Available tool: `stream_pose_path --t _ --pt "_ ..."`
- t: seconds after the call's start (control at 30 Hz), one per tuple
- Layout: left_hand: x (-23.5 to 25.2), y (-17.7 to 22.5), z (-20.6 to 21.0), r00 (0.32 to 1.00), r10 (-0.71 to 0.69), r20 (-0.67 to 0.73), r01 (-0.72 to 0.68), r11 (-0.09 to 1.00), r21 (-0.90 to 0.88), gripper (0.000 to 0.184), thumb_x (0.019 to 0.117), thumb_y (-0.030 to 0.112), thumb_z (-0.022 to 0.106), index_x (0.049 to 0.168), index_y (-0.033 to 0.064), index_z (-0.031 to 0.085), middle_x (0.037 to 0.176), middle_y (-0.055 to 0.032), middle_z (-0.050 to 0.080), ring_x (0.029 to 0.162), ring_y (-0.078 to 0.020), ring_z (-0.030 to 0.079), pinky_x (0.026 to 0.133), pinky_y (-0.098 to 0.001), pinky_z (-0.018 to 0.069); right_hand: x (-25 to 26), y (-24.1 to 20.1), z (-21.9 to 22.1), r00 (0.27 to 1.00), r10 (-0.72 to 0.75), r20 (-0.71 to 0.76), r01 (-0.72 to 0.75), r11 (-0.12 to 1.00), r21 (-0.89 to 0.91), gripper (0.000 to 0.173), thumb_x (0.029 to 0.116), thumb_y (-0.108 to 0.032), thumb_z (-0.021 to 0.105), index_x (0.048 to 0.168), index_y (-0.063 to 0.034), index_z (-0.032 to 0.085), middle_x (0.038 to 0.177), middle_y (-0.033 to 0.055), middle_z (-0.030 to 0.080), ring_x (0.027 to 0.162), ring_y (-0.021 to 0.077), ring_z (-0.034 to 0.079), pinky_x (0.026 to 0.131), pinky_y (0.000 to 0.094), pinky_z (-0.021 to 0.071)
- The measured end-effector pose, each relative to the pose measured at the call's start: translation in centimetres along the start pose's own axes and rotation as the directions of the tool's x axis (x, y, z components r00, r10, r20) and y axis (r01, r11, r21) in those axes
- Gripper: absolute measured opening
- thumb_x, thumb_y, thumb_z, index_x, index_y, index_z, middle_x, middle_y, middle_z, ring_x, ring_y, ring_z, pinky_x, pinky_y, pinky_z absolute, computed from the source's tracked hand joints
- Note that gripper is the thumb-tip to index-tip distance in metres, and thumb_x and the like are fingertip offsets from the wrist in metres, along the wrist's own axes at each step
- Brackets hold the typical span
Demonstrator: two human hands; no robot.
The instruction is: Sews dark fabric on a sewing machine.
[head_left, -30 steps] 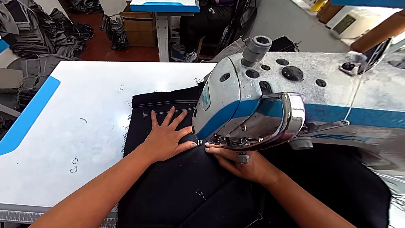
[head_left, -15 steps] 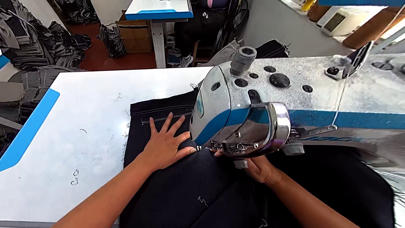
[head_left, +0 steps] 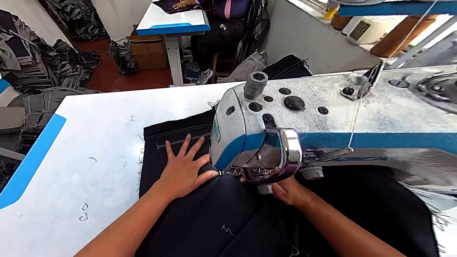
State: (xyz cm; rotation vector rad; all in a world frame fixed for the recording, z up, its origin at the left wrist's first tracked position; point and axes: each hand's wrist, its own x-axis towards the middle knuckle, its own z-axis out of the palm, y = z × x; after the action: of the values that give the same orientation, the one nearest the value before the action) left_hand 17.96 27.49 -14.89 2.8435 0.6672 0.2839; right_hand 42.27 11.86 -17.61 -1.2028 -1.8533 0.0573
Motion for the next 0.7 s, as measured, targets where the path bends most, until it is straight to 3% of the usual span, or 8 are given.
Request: stream_pose_path --t 0.07,0.17,0.27,0.37,0.43,0.53,0.6,0.7 --pt "0.0 0.0 0.2 1.0 0.007 -0.015 -0.007 1.0 0.005 0.057 0.0997 0.061 0.045 0.136 0.0217 0.066 0.163 -0.0122 0.038 0.154 -0.0447 0.02 0.108 -0.084 -0.0016 0.3 -0.1 0.0 0.999 -0.038 -0.018 0.037 0.999 -0.023 0.048 0.1105 -0.036 0.035 0.093 -0.0062 0.069 0.092 0.0026 0.07 0.104 -0.0011 0.063 0.095 0.0159 0.0478" --pt "0.0 -0.3 0.5 1.0 0.012 -0.021 -0.012 1.0 0.026 0.058 0.1001 0.063 0.041 0.136 0.0248 0.066 0.162 -0.0114 0.04 0.153 -0.0452 0.023 0.107 -0.0851 0.0007 0.2 -1.7 -0.4 0.997 -0.068 -0.03 0.054 0.941 -0.333 0.039 0.1019 -0.031 0.048 0.075 -0.0112 0.068 0.071 0.0002 0.066 0.074 0.0076 0.066 0.069 0.0226 0.0535" --pt "0.3 -1.0 -1.2 0.978 0.015 0.206 0.001 0.997 -0.075 0.052 0.1022 0.053 0.049 0.146 0.026 0.059 0.168 -0.0102 0.027 0.157 -0.0436 0.007 0.106 -0.0844 -0.0081 -2.6 -7.2 -1.7 0.958 0.276 -0.074 -0.264 0.754 -0.602 0.042 0.0988 -0.046 0.056 0.106 -0.0104 0.077 0.118 0.0161 0.071 0.115 0.039 0.065 0.098 0.0616 0.0483" --pt "1.4 -2.4 -3.2 0.907 0.103 0.407 -0.085 0.995 -0.06 0.053 0.1027 0.054 0.05 0.151 0.0322 0.051 0.172 -0.0075 0.017 0.157 -0.0432 -0.001 0.105 -0.0854 -0.0061 -6.1 -11.4 -1.8 0.785 0.607 -0.121 -0.56 0.613 -0.558 0.078 0.094 -0.062 0.057 0.142 -0.0006 0.057 0.152 0.0377 0.042 0.139 0.0644 0.036 0.102 0.0859 0.0246" --pt "1.6 -3.6 -2.8 0.903 0.328 0.276 -0.366 0.926 0.097 0.059 0.1008 0.063 0.041 0.145 0.0277 0.059 0.165 -0.0128 0.035 0.154 -0.0476 0.016 0.106 -0.0867 0.0045 -8.3 -10.9 -0.2 0.791 0.587 -0.169 -0.559 0.585 -0.588 0.075 0.0968 -0.056 0.047 0.146 0.0009 0.052 0.149 0.0381 0.045 0.136 0.0652 0.04 0.099 0.087 0.024" --pt "2.6 -5.2 -1.2 0.751 0.655 0.085 -0.659 0.737 0.15 0.061 0.1046 0.056 0.031 0.13 0.0128 0.067 0.143 -0.0101 0.061 0.147 -0.0384 0.04 0.11 -0.0812 0.0137 -8.4 -7.8 0.9 0.874 0.442 -0.201 -0.467 0.651 -0.598 0.059 0.0975 -0.037 0.042 0.137 0.0027 0.059 0.145 0.031 0.054 0.135 0.0581 0.047 0.101 0.0836 0.0283" --pt "1.9 -5.3 -0.1 0.761 0.646 0.056 -0.648 0.755 0.1 0.063 0.106 0.053 0.029 0.135 0.0093 0.064 0.146 -0.0102 0.059 0.147 -0.0343 0.041 0.113 -0.0767 0.0184 -7.0 -5.6 0.3 0.905 0.404 -0.137 -0.404 0.711 -0.576 0.052 0.0947 -0.028 0.046 0.133 0.0036 0.062 0.142 0.0299 0.057 0.135 0.0563 0.048 0.101 0.0832 0.0303" --pt "-1.4 -2.2 0.9 0.934 0.357 0.029 -0.358 0.927 0.113 0.064 0.106 0.053 0.032 0.144 0.0086 0.057 0.155 -0.009 0.05 0.152 -0.0346 0.033 0.115 -0.0769 0.0144 -2.7 -2.7 -2.2 0.874 0.479 0.083 -0.392 0.795 -0.463 0.04 0.0931 -0.009 0.064 0.128 0.0095 0.062 0.126 0.0325 0.064 0.125 0.0557 0.056 0.102 0.0784 0.0357"
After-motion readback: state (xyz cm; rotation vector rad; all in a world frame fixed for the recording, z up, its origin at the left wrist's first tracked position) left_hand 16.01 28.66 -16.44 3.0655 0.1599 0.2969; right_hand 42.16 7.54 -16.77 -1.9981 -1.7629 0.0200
